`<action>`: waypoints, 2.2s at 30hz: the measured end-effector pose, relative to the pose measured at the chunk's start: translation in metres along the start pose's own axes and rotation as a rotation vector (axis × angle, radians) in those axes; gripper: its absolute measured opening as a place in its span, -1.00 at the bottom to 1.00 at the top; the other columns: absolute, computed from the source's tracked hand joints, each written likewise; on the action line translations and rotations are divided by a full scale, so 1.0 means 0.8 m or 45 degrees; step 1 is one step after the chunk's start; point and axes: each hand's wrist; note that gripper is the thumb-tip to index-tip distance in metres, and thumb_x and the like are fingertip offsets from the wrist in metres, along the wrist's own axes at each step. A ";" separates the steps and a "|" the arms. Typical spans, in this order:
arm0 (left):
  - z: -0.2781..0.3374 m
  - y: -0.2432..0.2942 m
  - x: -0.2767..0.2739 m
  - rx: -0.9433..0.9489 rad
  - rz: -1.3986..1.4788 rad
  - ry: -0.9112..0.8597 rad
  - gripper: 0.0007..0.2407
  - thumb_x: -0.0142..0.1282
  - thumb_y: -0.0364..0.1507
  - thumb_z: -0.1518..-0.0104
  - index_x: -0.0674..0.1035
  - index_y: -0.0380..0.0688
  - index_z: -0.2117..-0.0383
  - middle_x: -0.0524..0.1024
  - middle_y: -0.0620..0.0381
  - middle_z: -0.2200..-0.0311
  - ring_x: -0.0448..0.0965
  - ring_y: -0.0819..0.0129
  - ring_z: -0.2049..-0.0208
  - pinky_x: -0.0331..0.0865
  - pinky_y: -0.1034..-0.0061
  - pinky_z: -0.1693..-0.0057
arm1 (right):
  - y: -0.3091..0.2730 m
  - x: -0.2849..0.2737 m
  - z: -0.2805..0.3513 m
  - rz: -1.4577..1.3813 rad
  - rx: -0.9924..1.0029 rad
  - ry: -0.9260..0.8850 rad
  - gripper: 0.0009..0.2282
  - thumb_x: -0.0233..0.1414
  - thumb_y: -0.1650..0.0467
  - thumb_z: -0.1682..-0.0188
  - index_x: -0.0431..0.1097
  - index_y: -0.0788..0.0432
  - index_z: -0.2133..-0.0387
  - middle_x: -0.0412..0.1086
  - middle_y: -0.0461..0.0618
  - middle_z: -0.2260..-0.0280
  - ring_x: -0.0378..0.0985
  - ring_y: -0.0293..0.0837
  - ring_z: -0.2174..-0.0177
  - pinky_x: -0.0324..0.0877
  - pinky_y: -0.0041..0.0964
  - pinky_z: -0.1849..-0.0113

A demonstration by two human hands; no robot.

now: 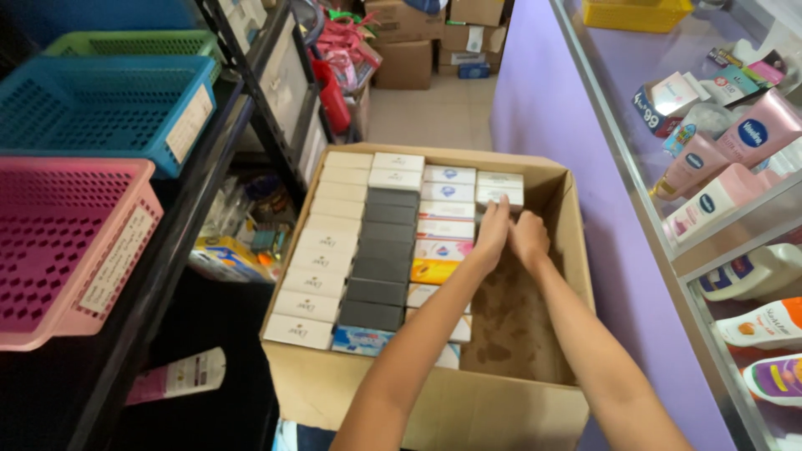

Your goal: Organizing various soap and cream products from a box onto the shelves.

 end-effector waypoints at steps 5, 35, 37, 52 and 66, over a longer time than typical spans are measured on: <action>-0.008 -0.006 0.001 -0.103 0.117 -0.052 -0.33 -0.07 -0.09 -0.32 0.08 -0.38 -0.37 0.33 -0.16 -0.22 0.32 0.14 -0.20 0.20 0.32 -0.28 | 0.054 0.045 -0.041 -0.177 -0.119 0.012 -0.56 0.13 0.16 0.05 0.50 0.36 0.20 0.48 0.47 0.20 0.54 0.39 0.13 0.45 0.18 0.12; 0.737 0.495 -0.308 1.453 -1.266 0.800 -0.76 0.37 -0.50 -0.07 0.44 -0.18 0.57 0.63 0.03 0.19 0.66 0.05 0.02 0.51 0.29 -0.05 | -0.446 -0.169 0.540 -1.182 -1.905 -0.237 -0.86 0.08 0.63 -0.07 0.46 0.29 0.15 0.50 0.10 0.18 0.60 -0.16 0.29 0.46 -0.38 0.20; 0.784 0.505 -0.312 1.453 -1.386 0.869 -0.71 0.36 -0.51 -0.07 0.38 -0.18 0.60 0.63 0.04 0.17 0.66 0.05 0.02 0.50 0.30 -0.03 | -0.467 -0.172 0.584 -1.224 -2.030 -0.287 -0.86 0.08 0.63 -0.07 0.46 0.29 0.14 0.51 0.11 0.18 0.60 -0.13 0.27 0.46 -0.37 0.19; 1.014 0.558 -0.323 0.858 -2.119 2.160 -0.91 0.22 -0.49 -0.15 0.62 -0.16 0.26 0.62 0.09 0.17 0.59 0.16 0.03 0.36 0.25 -0.19 | -0.564 -0.161 0.829 -1.228 -2.646 -0.920 -0.80 0.10 0.56 0.07 0.44 0.26 0.16 0.49 0.13 0.19 0.59 0.10 0.18 0.48 -0.19 0.13; 1.034 0.551 -0.365 0.145 -2.262 2.221 -0.52 0.20 -0.35 -0.08 0.44 -0.27 -0.14 0.43 -0.07 -0.17 0.35 0.08 -0.24 0.08 0.04 -0.32 | -0.667 -0.062 0.916 -0.922 -2.713 -1.056 -0.29 0.27 0.46 0.24 0.11 0.52 -0.19 0.19 0.48 -0.14 0.24 0.39 -0.16 0.20 0.02 -0.12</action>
Point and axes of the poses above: each hand's wrist, its own z-axis away from the middle knuckle, its own x-axis out of the palm, y = z × x
